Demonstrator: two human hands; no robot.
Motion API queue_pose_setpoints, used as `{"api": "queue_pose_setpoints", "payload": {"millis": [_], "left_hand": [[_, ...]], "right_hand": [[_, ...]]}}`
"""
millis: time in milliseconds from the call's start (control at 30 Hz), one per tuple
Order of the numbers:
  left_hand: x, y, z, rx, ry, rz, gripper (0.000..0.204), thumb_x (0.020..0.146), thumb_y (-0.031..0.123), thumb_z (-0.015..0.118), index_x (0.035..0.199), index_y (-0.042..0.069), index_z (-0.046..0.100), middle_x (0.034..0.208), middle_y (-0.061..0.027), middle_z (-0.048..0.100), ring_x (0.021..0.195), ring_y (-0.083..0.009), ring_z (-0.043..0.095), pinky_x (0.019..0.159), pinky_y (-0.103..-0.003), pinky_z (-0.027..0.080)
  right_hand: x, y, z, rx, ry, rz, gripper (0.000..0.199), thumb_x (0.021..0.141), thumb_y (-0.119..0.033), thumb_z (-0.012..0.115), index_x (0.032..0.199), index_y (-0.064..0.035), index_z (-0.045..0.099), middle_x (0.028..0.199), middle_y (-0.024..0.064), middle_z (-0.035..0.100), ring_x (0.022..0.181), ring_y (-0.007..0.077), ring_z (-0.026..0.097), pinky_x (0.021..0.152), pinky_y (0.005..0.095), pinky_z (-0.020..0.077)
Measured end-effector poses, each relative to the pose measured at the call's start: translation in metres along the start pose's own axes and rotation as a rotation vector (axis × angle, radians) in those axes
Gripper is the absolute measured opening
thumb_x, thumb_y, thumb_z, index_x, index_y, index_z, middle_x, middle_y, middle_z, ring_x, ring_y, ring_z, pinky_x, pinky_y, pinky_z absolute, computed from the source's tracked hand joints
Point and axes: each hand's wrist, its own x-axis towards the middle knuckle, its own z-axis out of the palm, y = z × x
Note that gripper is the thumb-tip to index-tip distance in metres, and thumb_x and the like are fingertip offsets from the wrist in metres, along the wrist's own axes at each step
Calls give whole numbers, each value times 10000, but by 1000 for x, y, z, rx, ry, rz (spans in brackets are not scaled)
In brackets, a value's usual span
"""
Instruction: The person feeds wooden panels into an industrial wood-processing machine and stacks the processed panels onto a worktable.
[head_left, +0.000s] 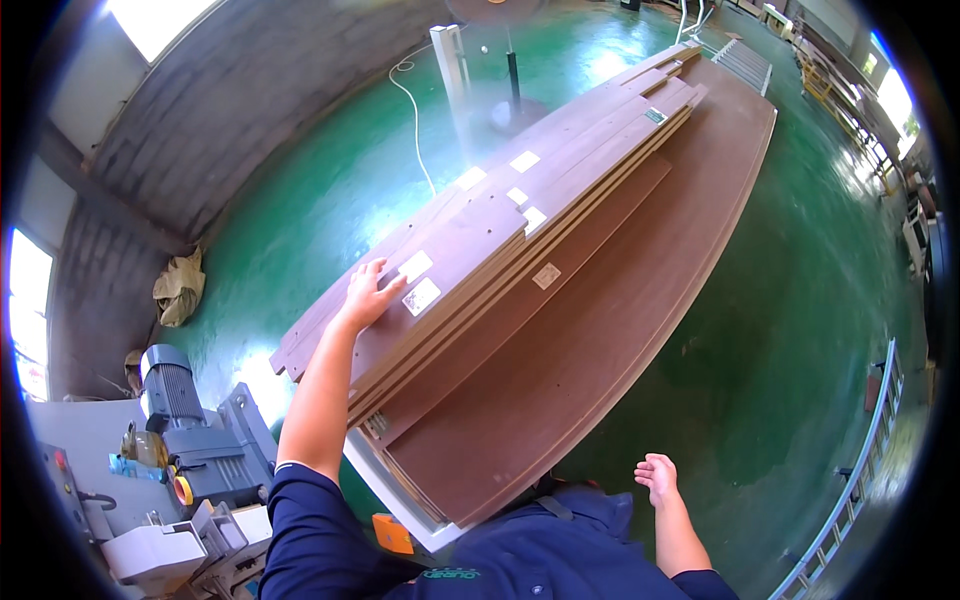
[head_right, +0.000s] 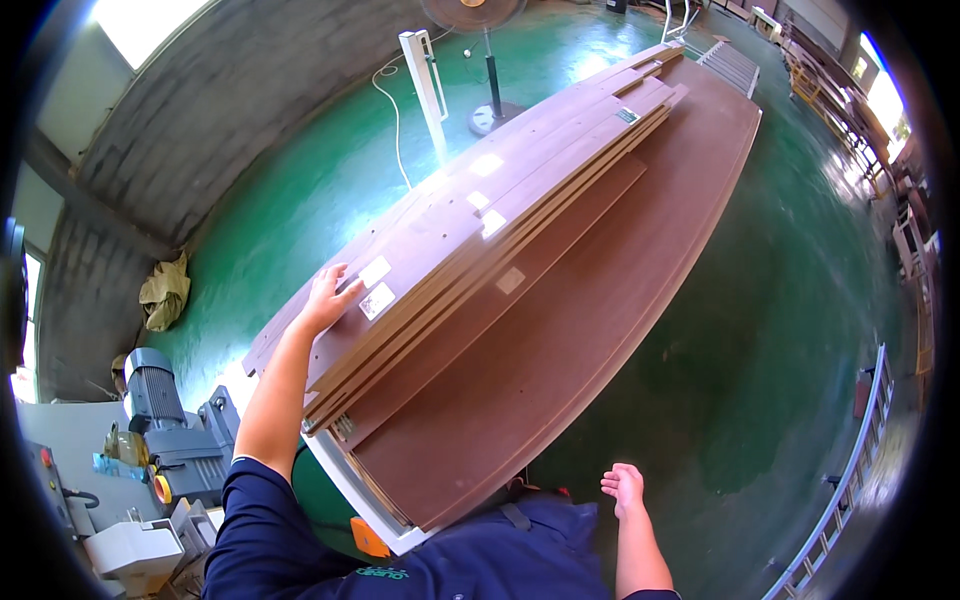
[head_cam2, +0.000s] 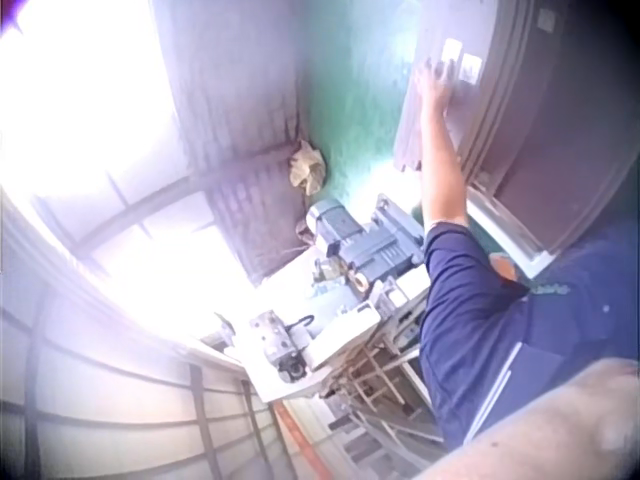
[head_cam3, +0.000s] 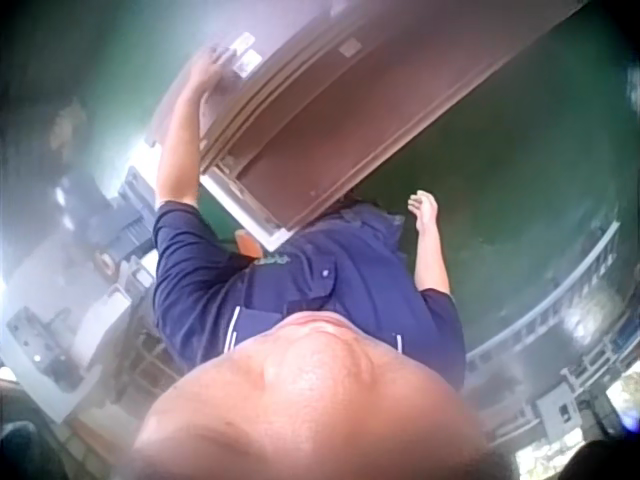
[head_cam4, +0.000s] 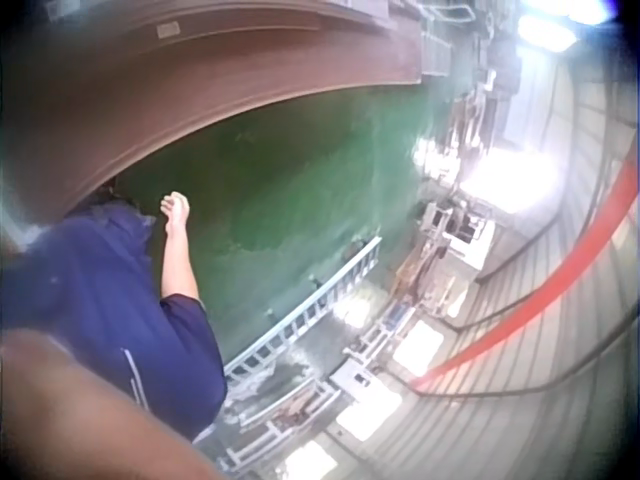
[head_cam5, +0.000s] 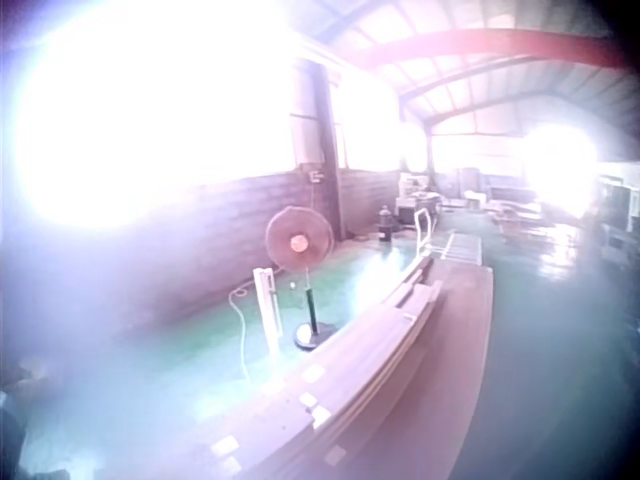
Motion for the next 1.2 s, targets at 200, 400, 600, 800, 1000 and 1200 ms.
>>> {"api": "queue_pose_setpoints", "payload": {"millis": [200, 400, 600, 800, 1000, 1200], "left_hand": [[-41, 74, -2, 428, -198, 179, 884, 644, 441, 786, 1310, -12, 420, 1250, -201, 476, 1208, -364, 427, 1008, -436, 390], [-47, 76, -1, 402, -220, 148, 748, 645, 313, 775, 1246, -2, 460, 1182, -176, 509, 1139, -335, 479, 989, -396, 417], [-58, 71, 1, 312, -120, 117, 793, 660, 338, 798, 1286, 8, 438, 1232, -176, 497, 1183, -331, 466, 1002, -383, 416], [-70, 60, 0, 396, -103, 107, 745, 653, 236, 780, 1289, 68, 431, 1190, -158, 511, 1188, -316, 471, 991, -389, 424], [-75, 50, -1, 388, -75, 131, 684, 663, 209, 771, 1256, 57, 466, 1197, -149, 548, 1159, -317, 507, 959, -395, 463], [-95, 37, 16, 438, 249, 200, 672, 624, 322, 796, 1188, 48, 554, 1201, -165, 579, 1179, -295, 528, 946, -388, 451]], "right_hand": [[6, 12, 1, -38, -31, 10, 124, 906, -169, 527, 992, -89, 566, 812, 103, 625, 684, 217, 626, 617, 343, 535], [9, 15, -2, -97, -45, 1, 124, 910, -163, 510, 992, -88, 564, 811, 100, 627, 672, 214, 625, 609, 342, 534], [13, 21, -15, -144, -22, 5, 120, 919, -157, 491, 988, -87, 559, 799, 101, 627, 655, 207, 624, 596, 339, 535], [13, 25, -15, -177, -28, 10, 121, 916, -156, 500, 985, -79, 563, 782, 108, 623, 634, 211, 620, 560, 333, 537], [22, 26, -13, -250, -80, -8, 167, 897, -183, 530, 1022, -76, 563, 809, 119, 624, 661, 236, 620, 572, 361, 540], [43, 23, -14, -369, -168, 39, 229, 882, -242, 559, 1051, -88, 539, 797, 100, 602, 664, 232, 592, 557, 355, 505]]}}
